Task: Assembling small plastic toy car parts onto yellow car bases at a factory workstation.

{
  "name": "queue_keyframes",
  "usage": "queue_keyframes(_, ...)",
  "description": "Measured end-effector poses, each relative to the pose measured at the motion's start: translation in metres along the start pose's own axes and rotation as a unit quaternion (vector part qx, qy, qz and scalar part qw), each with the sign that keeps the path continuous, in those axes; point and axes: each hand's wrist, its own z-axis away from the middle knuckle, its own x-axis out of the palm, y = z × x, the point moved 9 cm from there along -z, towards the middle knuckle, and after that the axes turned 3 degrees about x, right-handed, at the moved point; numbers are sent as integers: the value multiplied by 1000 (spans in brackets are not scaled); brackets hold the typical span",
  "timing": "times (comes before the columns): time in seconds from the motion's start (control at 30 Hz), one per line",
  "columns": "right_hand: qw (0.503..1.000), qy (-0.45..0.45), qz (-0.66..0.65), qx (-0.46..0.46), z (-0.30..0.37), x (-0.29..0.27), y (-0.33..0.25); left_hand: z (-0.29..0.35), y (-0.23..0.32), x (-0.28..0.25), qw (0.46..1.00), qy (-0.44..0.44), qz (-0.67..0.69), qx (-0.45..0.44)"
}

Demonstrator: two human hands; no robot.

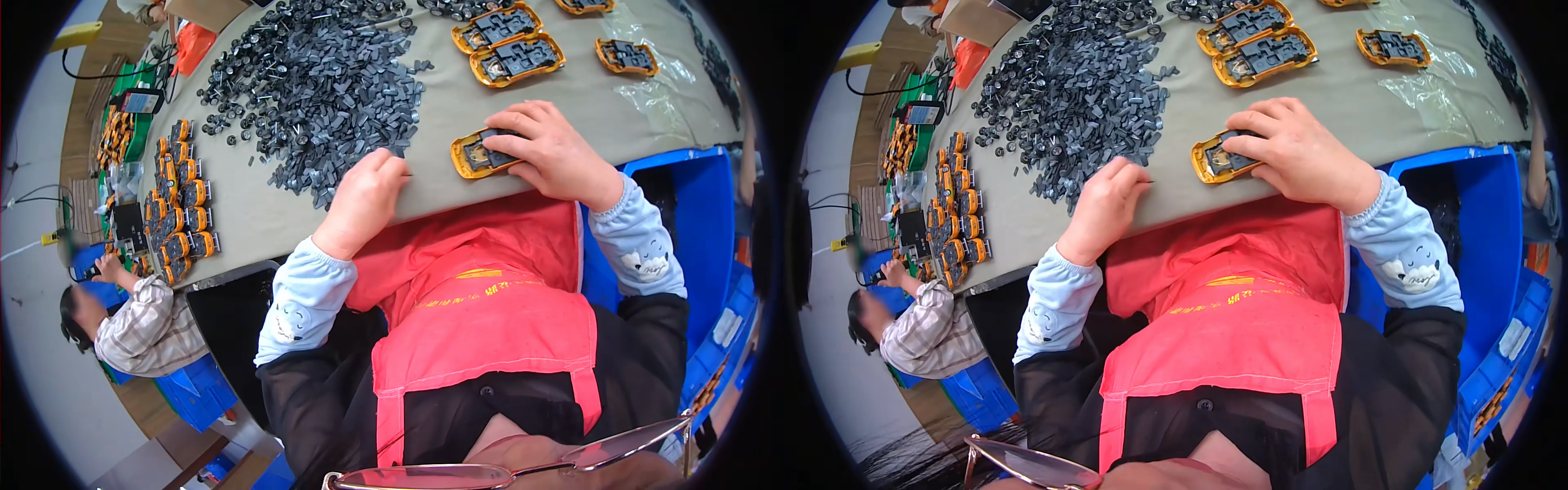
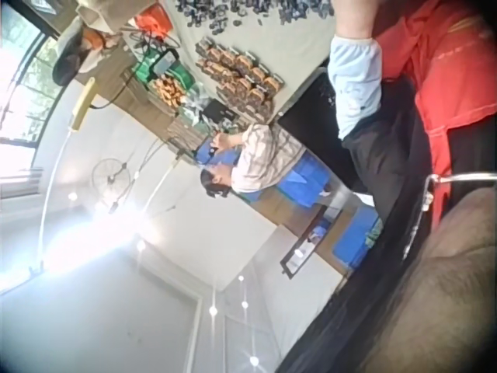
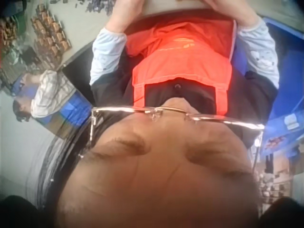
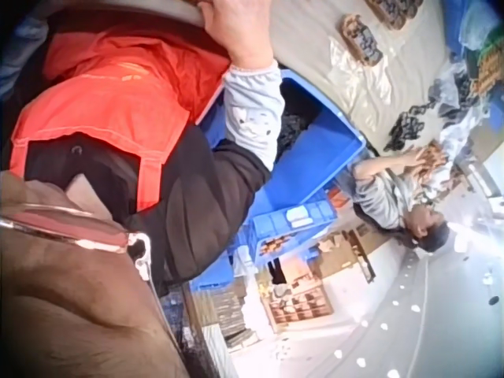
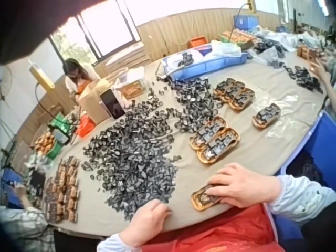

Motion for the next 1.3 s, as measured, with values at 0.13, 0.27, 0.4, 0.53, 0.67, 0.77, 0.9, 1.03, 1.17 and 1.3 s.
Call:
queue_keyframes(0.13, 1000, -2, 7, -12, -4, 3, -5, -29, 42, 1, 988, 16, 8, 155)
queue_keyframes(0.27, 1000, -18, -11, -17, -3, 6, -3, -45, 48, 23, 959, -89, -56, 263)
queue_keyframes(0.4, 999, 0, -20, -40, -6, 6, -3, -48, 46, 35, 936, -140, -79, 313)
queue_keyframes(0.53, 999, 2, -23, -46, -4, 6, 1, -55, 47, 39, 922, -183, -83, 332)
queue_keyframes(0.67, 998, -7, -39, -55, -4, 9, 2, -57, 49, 42, 911, -218, -59, 345)
queue_keyframes(0.77, 997, -17, -53, -55, -5, 8, 6, -60, 48, 44, 902, -231, -54, 361)
queue_keyframes(0.9, 997, -13, -61, -43, -4, 8, 3, -42, 56, 42, 879, -238, -108, 400)
queue_keyframes(1.03, 998, 6, -29, -59, -7, -1, -10, -39, 63, 32, 901, -191, -63, 384)
queue_keyframes(1.17, 998, -1, -24, -51, -9, -2, -4, -34, 58, 34, 916, -157, -47, 367)
queue_keyframes(1.3, 991, 78, -82, -78, -41, -41, 16, -24, 47, 18, 950, -65, -27, 303)
